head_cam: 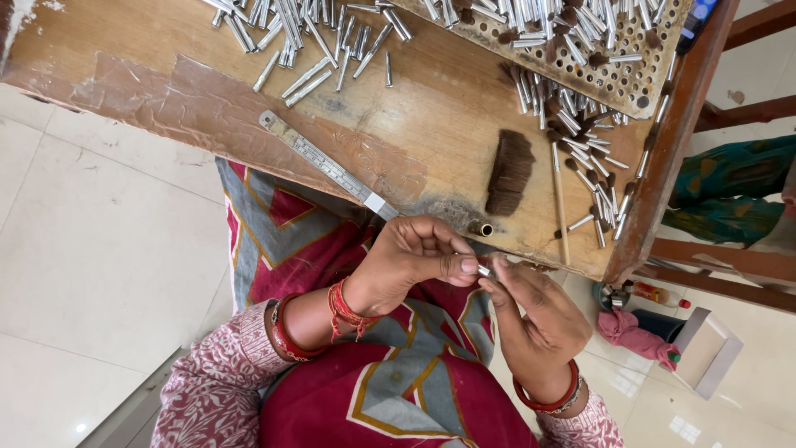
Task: Assembling makeup brush components by inserting bundles of bristles into metal ferrules on a workbench.
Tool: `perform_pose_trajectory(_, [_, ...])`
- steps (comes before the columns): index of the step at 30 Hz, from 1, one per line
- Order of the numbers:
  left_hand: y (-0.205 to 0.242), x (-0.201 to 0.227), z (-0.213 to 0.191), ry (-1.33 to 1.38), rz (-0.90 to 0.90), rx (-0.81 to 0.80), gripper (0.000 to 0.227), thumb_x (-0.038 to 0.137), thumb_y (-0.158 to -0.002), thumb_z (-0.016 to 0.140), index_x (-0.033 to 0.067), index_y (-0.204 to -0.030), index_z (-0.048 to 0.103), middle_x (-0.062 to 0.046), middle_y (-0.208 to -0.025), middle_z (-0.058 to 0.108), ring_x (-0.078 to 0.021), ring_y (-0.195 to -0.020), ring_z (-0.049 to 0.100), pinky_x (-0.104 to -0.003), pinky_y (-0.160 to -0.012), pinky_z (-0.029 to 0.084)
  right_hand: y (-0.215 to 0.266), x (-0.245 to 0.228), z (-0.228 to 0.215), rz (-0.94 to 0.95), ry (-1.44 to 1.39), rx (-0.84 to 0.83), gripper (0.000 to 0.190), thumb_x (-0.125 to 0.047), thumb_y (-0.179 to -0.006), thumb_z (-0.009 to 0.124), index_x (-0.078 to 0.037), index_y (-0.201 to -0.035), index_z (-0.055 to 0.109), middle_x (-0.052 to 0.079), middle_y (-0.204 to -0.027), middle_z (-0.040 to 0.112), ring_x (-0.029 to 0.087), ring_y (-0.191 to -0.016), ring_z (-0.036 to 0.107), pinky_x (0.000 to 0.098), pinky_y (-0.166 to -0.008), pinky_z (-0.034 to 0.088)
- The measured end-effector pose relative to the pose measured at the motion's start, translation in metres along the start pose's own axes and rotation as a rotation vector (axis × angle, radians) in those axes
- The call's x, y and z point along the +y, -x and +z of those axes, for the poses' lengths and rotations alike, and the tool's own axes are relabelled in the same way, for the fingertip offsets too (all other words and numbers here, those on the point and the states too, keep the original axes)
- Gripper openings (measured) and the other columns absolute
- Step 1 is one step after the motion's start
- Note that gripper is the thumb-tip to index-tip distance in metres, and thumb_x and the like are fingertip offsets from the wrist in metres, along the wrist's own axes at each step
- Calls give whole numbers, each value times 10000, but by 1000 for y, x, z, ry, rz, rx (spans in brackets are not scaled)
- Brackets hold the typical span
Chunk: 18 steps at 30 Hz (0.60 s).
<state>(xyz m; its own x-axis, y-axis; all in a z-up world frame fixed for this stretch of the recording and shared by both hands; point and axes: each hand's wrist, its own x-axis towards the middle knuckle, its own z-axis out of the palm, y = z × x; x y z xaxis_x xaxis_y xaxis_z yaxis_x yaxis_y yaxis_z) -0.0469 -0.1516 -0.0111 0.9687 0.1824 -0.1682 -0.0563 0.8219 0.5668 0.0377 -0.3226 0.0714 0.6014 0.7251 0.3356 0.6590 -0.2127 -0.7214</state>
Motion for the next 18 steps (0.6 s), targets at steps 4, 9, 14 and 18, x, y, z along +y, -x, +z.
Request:
perform_pose_trajectory(4, [0,3,1,52,-79,41,153,-16,-914,745,-80,-1046,704,-185,-926,769,-229,-838,768,-361,-804,661,16,15,4,-46,71,36,435,-41,-910,801,-26,-1320,658,153,-1201,693,226,-1080,708,295,-902,598])
perform_pose_trajectory(9, [1,-1,4,181,-131,42,153,8,-917,759,-64,-1038,700,-168,-946,760,-227,-854,768,-357,-809,653,35,36,26,-120,235,79,546,-253,-941,793,-79,-1426,613,107,-1325,449,251,-1181,532,378,-1046,492])
perform_pose_trajectory(14, [1,-3,3,168,-134,55,157,11,-911,764,-57,-1034,693,-167,-942,761,-225,-844,767,-353,-802,650,36,35,28,-137,289,112,526,-343,-1004,709,-94,-1450,579,148,-1365,441,245,-1185,491,359,-1005,470])
perform_pose_trajectory(18, [1,-3,1,142,-132,59,156,11,-913,770,-69,-1023,695,-167,-939,759,-223,-840,765,-354,-801,651,42,44,30,-144,262,200,598,-423,-1088,610,-69,-1553,484,130,-1430,370,255,-1283,479,354,-1049,455])
